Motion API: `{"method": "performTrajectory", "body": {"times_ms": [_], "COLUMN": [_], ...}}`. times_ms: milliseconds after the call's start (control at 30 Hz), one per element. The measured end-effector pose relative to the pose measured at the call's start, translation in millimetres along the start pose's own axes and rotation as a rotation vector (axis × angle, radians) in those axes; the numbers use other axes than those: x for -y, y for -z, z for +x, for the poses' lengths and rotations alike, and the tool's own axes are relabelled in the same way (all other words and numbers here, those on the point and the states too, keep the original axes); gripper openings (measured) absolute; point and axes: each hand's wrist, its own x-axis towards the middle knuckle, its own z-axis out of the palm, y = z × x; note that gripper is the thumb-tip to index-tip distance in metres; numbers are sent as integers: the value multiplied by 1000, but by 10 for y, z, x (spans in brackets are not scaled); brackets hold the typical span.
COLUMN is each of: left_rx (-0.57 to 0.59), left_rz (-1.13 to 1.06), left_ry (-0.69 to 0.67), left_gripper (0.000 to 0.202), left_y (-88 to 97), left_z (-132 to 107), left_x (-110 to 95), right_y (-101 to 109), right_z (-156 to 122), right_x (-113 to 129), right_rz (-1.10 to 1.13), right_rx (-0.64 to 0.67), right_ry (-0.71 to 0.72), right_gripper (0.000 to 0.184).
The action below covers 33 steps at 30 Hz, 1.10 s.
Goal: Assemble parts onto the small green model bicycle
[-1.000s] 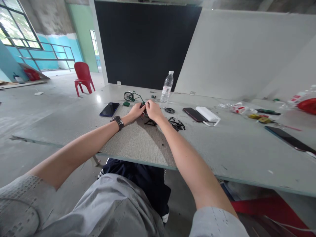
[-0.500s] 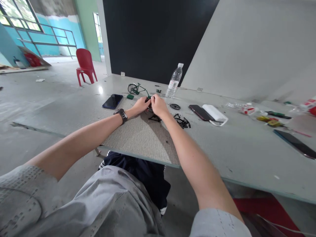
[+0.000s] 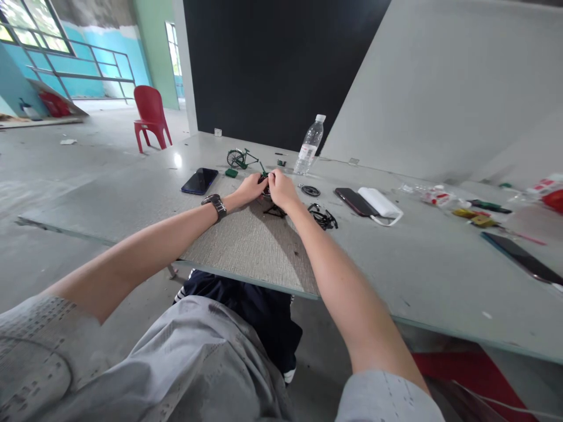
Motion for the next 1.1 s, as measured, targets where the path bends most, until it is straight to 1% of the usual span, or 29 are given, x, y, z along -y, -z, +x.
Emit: {"method": "performTrajectory", "body": {"times_ms": [133,467,800,1100], "left_rx": [-1,-3,-10,-13], "left_rz": [1,10,23,22], "left_ry": [-17,-20,-16,-8], "left_gripper": [31,31,31,29], "left_y": [3,-19,-61,-42], "left_z": [-7,29,73,55], "left_x": [0,50,95,70], "right_y": [13,100,116,131], "right_z": [-11,-48,-62,-73], "right_x": [20,172,186,235], "right_rz": [12,-29,-56,-80], "right_rx": [-1,60,89,117], "right_ry": [5,-56,-49,-94], "right_gripper": [30,26,30,33]}}
